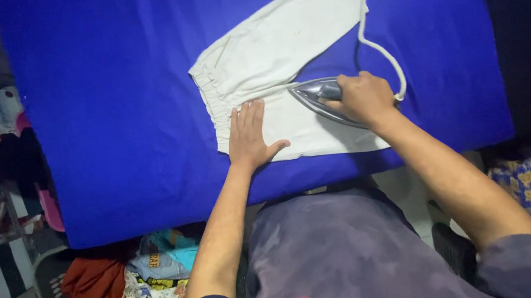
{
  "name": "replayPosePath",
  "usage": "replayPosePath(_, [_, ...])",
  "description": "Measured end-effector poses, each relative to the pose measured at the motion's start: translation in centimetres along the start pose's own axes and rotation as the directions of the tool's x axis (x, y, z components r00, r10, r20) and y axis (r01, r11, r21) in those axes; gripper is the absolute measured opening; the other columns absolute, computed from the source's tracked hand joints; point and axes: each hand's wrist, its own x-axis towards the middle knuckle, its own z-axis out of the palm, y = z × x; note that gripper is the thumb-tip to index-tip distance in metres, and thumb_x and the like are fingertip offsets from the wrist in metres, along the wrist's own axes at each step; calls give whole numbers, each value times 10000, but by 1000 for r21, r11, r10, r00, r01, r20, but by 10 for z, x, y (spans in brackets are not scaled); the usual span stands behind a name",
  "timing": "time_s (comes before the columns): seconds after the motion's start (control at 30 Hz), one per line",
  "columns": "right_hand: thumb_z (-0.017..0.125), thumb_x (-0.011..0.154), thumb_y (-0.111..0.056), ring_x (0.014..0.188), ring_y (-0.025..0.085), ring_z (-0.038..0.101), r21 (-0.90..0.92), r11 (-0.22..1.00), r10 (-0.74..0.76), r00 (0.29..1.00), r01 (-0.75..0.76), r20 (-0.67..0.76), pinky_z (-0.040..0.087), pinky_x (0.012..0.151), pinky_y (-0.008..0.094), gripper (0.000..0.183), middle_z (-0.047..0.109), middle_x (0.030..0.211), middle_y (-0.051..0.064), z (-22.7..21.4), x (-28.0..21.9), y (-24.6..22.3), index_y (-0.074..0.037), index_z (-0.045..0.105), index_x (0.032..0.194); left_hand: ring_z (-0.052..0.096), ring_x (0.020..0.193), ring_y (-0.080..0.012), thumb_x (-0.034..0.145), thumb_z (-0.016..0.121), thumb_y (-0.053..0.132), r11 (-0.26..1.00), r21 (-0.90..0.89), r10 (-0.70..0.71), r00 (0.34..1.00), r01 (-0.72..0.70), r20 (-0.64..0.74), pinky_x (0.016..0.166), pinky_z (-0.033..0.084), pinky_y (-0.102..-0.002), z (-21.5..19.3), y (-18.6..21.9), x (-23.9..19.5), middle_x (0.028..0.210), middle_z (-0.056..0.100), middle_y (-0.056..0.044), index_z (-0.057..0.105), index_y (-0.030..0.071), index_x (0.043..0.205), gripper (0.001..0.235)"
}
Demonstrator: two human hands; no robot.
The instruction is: Iron and fold a pair of white pants.
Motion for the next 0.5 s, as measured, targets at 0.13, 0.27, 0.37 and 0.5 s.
replayPosePath(0.13, [779,789,-609,741,378,723,-1,999,-51,986,51,157,580,653,511,495,726,768,168,-3,-4,6,-126,771,898,318,1500,-344,691,718,804,1000,17,-9,998,8,56,1269,137,-540,0,-1,-5,1567,415,-173,320,31,1566,1234])
replayPosePath(0.27, [768,766,-585,740,350,740,-22,984,-160,933,176,323,594,678,489,442,733,767,150,-2,-18,7,-162,779,894,314,1502,-353,701,728,791,1000,19,18,999,-19,45,1268,136,-545,2,-4,-4,1570,407,-176,318,36,1566,1219])
replayPosePath(0.37, [771,757,-590,736,363,730,-11,995,-90,958,96,271,588,671,499,450,733,778,155,-16,-21,4,-162,783,897,315,1502,-358,708,736,778,1000,-5,1,996,0,84,1270,141,-540,-4,2,0,1572,407,-175,331,47,1569,1200])
replayPosePath(0.5, [768,767,-600,725,375,721,23,998,-70,973,66,221,583,646,501,472,732,786,154,-12,-22,12,-144,778,888,309,1492,-380,687,746,775,1000,11,-2,994,1,107,1260,136,-552,-6,3,0,1558,405,-199,360,38,1544,1194])
